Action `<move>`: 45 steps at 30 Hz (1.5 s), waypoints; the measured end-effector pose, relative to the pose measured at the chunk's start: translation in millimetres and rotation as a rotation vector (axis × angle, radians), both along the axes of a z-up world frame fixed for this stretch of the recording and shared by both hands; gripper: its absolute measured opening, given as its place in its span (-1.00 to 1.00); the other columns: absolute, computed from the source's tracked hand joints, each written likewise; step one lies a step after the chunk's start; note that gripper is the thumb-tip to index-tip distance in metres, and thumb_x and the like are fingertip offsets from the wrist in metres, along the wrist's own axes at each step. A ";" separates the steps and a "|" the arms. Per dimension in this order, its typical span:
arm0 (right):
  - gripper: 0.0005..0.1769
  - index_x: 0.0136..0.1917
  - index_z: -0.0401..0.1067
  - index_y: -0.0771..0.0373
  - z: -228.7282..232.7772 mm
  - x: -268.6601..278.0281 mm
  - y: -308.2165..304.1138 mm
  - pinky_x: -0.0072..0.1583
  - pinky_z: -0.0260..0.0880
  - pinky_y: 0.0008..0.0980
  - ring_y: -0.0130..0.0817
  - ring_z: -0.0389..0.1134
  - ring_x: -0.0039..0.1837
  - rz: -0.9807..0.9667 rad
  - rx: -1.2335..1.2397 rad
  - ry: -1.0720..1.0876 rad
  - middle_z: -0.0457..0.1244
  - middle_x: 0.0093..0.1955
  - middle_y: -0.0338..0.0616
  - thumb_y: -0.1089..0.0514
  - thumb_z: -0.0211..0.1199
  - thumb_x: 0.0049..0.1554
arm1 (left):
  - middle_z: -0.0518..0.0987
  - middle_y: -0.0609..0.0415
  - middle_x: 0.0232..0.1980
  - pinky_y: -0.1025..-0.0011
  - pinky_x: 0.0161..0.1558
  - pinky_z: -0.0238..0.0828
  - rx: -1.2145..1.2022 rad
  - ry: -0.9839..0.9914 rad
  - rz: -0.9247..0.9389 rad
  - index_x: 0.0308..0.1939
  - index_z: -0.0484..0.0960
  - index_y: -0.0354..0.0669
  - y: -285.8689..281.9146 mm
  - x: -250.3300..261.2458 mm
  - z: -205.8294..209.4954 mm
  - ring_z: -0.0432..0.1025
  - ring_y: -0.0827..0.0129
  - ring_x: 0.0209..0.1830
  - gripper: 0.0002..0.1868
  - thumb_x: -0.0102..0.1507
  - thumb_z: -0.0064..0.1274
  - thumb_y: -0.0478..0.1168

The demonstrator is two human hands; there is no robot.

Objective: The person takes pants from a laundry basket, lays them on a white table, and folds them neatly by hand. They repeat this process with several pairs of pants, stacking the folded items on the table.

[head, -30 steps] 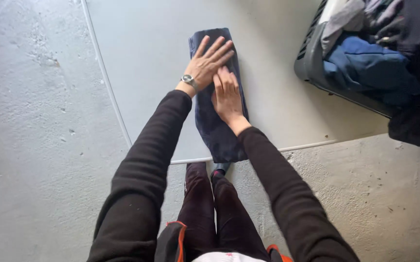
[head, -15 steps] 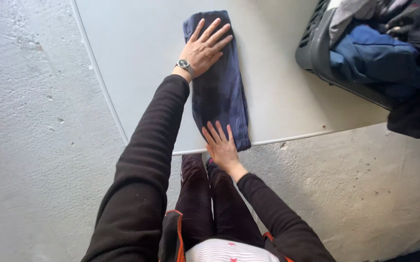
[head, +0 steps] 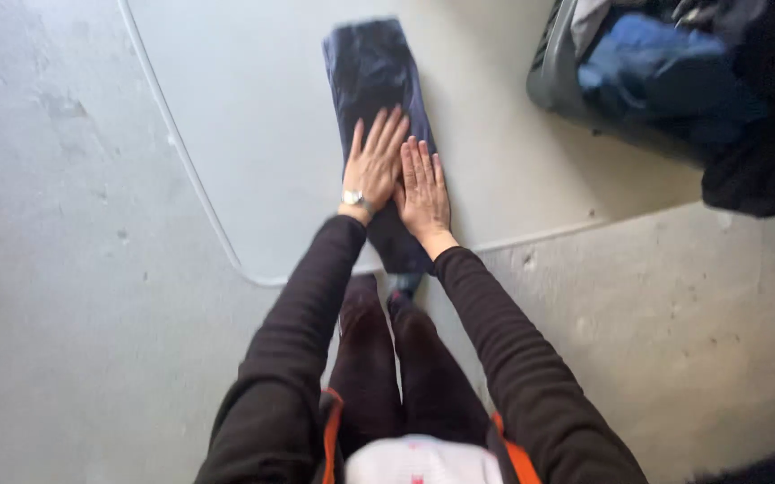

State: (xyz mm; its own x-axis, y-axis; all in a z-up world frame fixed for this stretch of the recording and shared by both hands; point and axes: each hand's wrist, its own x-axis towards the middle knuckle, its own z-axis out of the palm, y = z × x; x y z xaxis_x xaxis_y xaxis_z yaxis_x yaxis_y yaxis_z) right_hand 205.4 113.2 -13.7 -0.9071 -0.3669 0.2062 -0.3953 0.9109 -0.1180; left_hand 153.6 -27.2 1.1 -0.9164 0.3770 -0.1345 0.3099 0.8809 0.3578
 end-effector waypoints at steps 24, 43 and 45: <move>0.37 0.62 -0.06 0.29 -191.6 195.2 135.5 0.64 -0.16 -0.12 -0.06 -0.08 0.65 -0.447 -1.103 -0.850 -0.04 0.61 0.18 0.20 0.65 -0.31 | 0.45 -0.47 0.11 -0.02 0.30 0.28 0.635 -0.195 0.997 0.14 0.33 -0.35 55.6 286.2 -160.0 0.41 -0.28 0.17 0.03 -0.13 0.57 0.18; -0.37 -0.17 0.57 0.26 -95.4 271.7 162.3 0.11 0.36 0.06 0.13 0.42 0.11 -0.273 -0.610 -1.090 0.42 -0.13 0.12 -0.39 0.47 -0.02 | 0.66 -0.06 -0.19 0.03 0.15 0.43 0.660 -0.521 0.530 -0.25 0.66 -0.11 77.6 391.6 -156.3 0.50 -0.07 0.06 -0.44 0.09 0.36 0.29; -0.28 -0.09 0.56 0.33 -90.8 288.8 170.3 0.19 0.34 0.17 0.30 0.37 0.21 -0.225 -0.541 -1.126 0.41 -0.02 0.27 -0.43 0.41 0.02 | 0.67 -0.10 -0.11 -0.02 0.18 0.41 0.661 -0.525 0.460 -0.19 0.65 -0.10 84.4 408.0 -166.0 0.48 -0.12 0.11 -0.44 0.05 0.39 0.25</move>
State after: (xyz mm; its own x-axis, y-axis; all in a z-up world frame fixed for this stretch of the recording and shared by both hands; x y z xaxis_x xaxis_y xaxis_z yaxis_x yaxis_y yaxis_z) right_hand 494.2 283.5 -104.5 -0.7085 -0.2929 -0.6421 0.3221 0.6753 -0.6635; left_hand 561.6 57.2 -164.9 -0.8768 0.1421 -0.4593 -0.3574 0.4465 0.8203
